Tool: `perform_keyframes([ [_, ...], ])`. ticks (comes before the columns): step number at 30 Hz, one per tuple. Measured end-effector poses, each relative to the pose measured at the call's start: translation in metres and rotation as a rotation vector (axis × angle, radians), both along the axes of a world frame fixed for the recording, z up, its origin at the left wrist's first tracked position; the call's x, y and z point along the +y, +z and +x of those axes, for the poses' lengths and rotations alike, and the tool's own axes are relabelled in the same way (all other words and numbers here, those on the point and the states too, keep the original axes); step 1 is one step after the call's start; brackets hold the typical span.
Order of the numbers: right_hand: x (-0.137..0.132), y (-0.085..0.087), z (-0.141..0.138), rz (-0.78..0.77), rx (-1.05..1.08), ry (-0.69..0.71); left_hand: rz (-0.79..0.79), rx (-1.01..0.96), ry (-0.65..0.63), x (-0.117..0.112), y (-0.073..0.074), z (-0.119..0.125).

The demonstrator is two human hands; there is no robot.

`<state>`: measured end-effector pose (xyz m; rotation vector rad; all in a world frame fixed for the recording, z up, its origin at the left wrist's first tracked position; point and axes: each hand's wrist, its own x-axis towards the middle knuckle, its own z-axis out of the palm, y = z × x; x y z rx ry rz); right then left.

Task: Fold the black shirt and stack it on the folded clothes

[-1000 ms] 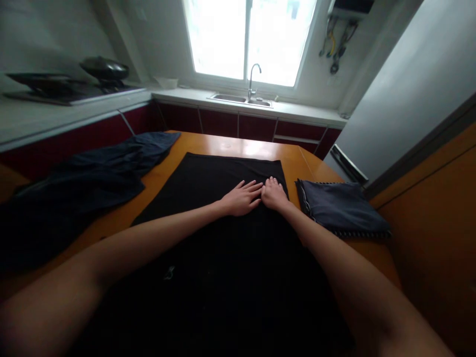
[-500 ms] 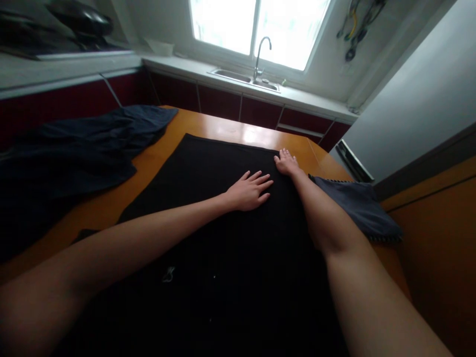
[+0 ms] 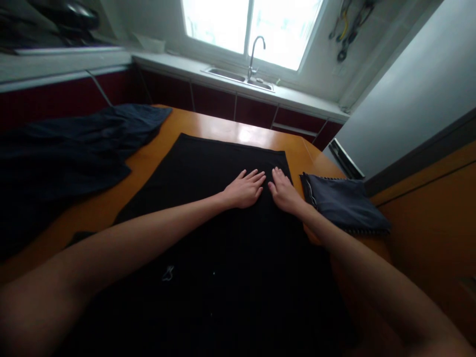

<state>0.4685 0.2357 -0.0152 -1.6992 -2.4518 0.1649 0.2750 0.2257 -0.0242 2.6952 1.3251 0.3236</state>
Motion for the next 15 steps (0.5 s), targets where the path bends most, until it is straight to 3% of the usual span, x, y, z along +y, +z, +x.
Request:
perform_keyframes([
  [4, -0.098, -0.008, -0.006, -0.052, -0.032, 0.024, 0.025, 0.007, 0.000, 0.001, -0.001, -0.001],
  [7, -0.154, -0.004, -0.015, -0.065, -0.016, 0.060, 0.040, 0.003, -0.005, 0.003, -0.003, -0.002],
  [11, -0.211, 0.006, -0.027, -0.161, 0.010, 0.106, 0.034, 0.015, -0.014, 0.004, -0.002, -0.003],
  [15, -0.252, 0.016, -0.031, -0.312, 0.055, 0.168, 0.027, 0.033, -0.021, 0.002, 0.003, -0.004],
])
